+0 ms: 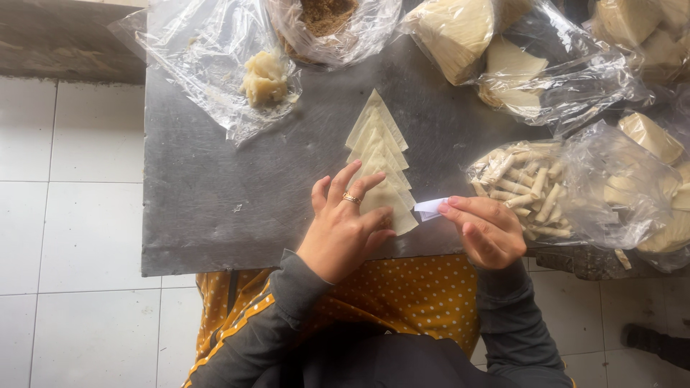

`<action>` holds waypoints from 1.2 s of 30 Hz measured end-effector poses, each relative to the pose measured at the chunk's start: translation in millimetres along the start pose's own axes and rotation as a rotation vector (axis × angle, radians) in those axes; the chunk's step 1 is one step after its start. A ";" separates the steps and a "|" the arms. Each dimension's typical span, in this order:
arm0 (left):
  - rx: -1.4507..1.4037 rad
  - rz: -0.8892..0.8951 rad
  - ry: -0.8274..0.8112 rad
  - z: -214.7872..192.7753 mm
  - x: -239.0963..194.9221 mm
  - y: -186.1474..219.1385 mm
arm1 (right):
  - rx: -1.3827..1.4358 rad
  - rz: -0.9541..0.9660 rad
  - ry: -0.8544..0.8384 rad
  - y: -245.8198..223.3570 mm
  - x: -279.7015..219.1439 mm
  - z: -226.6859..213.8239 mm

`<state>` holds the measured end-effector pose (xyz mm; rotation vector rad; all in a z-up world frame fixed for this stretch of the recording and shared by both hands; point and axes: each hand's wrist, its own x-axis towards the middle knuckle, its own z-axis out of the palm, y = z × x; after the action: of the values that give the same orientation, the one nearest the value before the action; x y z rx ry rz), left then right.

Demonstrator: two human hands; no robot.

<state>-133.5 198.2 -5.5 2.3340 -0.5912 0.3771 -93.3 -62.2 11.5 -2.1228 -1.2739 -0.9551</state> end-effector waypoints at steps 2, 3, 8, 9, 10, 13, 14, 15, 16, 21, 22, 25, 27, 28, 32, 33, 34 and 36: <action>0.020 0.001 -0.012 2.5 1.4 1.3 | 0.010 0.026 0.021 0.8 0.2 0.3; 0.030 0.001 -0.016 4.0 2.0 1.6 | 0.015 0.037 0.030 0.9 0.6 0.0; 0.069 0.024 -0.007 9.6 2.6 2.4 | -0.016 0.054 0.036 -2.0 0.6 -1.2; 0.082 0.029 -0.007 9.8 2.7 2.6 | -0.023 0.057 0.039 -2.5 0.2 -1.4; 0.047 0.019 -0.007 8.9 2.4 2.6 | -0.023 0.063 0.042 -2.7 -0.2 -1.7; -0.018 -0.006 -0.007 2.6 0.7 1.1 | -0.025 0.079 0.048 -2.1 -1.5 -2.5; -0.011 -0.013 -0.006 -0.2 -0.6 0.5 | -0.026 0.084 0.048 -1.2 -1.9 -2.3; -0.006 -0.020 -0.005 -2.3 -1.6 0.0 | -0.027 0.090 0.047 -0.7 -2.7 -2.7; -0.009 -0.022 -0.004 -3.7 -1.9 -1.1 | -0.028 0.092 0.048 -0.2 -3.6 -2.5; -0.004 -0.035 0.000 -2.7 0.4 -3.7 | -0.039 0.101 0.044 -0.8 -6.3 -1.8; -0.008 -0.037 0.005 -2.7 0.8 -3.8 | -0.038 0.103 0.044 -0.9 -6.3 -1.8; -0.026 -0.043 0.009 -3.9 1.8 -3.5 | -0.036 0.106 0.049 -0.3 -6.6 -1.9; -0.051 -0.049 0.000 -5.6 1.5 -2.9 | -0.038 0.099 0.054 0.5 -6.9 -1.6; -0.032 -0.047 -0.007 -5.4 1.6 -1.5 | -0.039 0.105 0.052 0.1 -7.3 -1.7; 0.040 -0.046 -0.008 1.5 4.1 7.1 | -0.036 0.112 0.042 -0.7 -9.0 -2.5; 0.057 -0.046 -0.002 2.8 4.8 8.2 | -0.036 0.111 0.039 -0.4 -9.6 -2.8; 0.050 -0.040 -0.003 3.2 5.3 8.2 | -0.037 0.113 0.042 -0.2 -10.3 -2.9; 0.036 -0.027 -0.003 3.0 5.7 8.0 | -0.040 0.117 0.049 0.2 -11.3 -2.7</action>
<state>-132.4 189.1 -0.9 2.3754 -0.5578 0.3745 -97.7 -70.4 4.6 -2.1649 -1.1025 -0.9833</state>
